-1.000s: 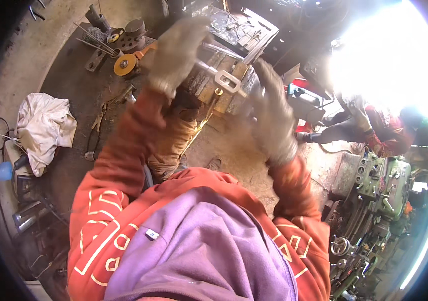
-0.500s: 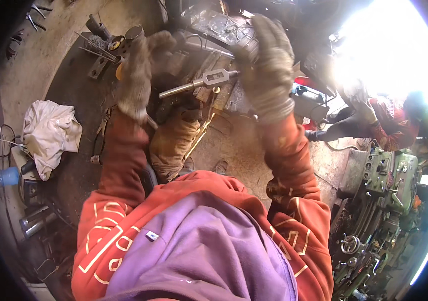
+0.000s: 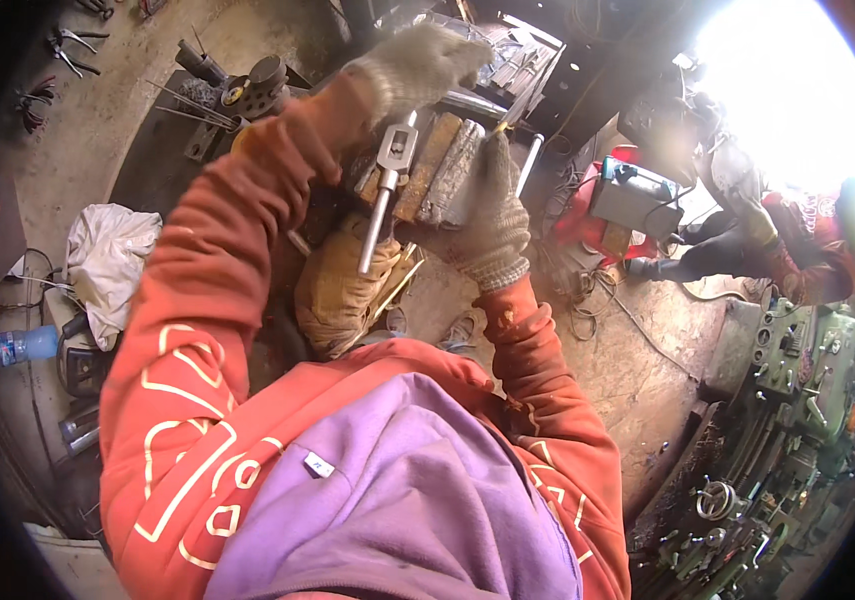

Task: The person holds a metal workpiece in a vise and uses a tap and die set to create internal threads in a pre-drilled hole.

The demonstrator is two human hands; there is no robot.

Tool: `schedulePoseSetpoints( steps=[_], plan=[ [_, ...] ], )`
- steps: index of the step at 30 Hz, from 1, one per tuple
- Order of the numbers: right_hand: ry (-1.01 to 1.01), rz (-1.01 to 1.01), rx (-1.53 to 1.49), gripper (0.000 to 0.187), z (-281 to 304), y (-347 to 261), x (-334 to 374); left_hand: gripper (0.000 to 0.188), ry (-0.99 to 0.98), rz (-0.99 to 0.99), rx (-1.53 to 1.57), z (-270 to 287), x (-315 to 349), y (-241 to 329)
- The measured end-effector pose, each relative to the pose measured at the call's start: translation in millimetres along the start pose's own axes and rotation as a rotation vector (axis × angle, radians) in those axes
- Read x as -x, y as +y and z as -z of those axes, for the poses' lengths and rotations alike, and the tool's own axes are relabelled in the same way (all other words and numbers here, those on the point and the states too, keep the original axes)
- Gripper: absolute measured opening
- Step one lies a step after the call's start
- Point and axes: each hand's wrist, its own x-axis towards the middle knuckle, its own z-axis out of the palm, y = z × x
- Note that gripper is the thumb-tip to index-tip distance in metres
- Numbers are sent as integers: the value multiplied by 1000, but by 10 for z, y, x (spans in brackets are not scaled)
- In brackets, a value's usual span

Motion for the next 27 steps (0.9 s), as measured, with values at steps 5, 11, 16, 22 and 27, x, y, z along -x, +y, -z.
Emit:
schedulePoseSetpoints(
  steps=[5,11,16,22,27],
  plan=[
    [-9,-57,-69,142,-53,114,-9,20,-241,-468,-463,-175,-198,348],
    [-32,-146,-178,121,-69,266,77,23,-379,-424,-657,-401,112,869],
    [-86,-183,-253,105,10,258,93,18,-241,-475,-598,-422,519,1189],
    [-214,-282,-455,85,80,299,120,18,93,-460,-450,-496,969,1242],
    [-339,-389,-840,70,553,591,-230,34,710,-527,62,-180,1460,862]
  ],
)
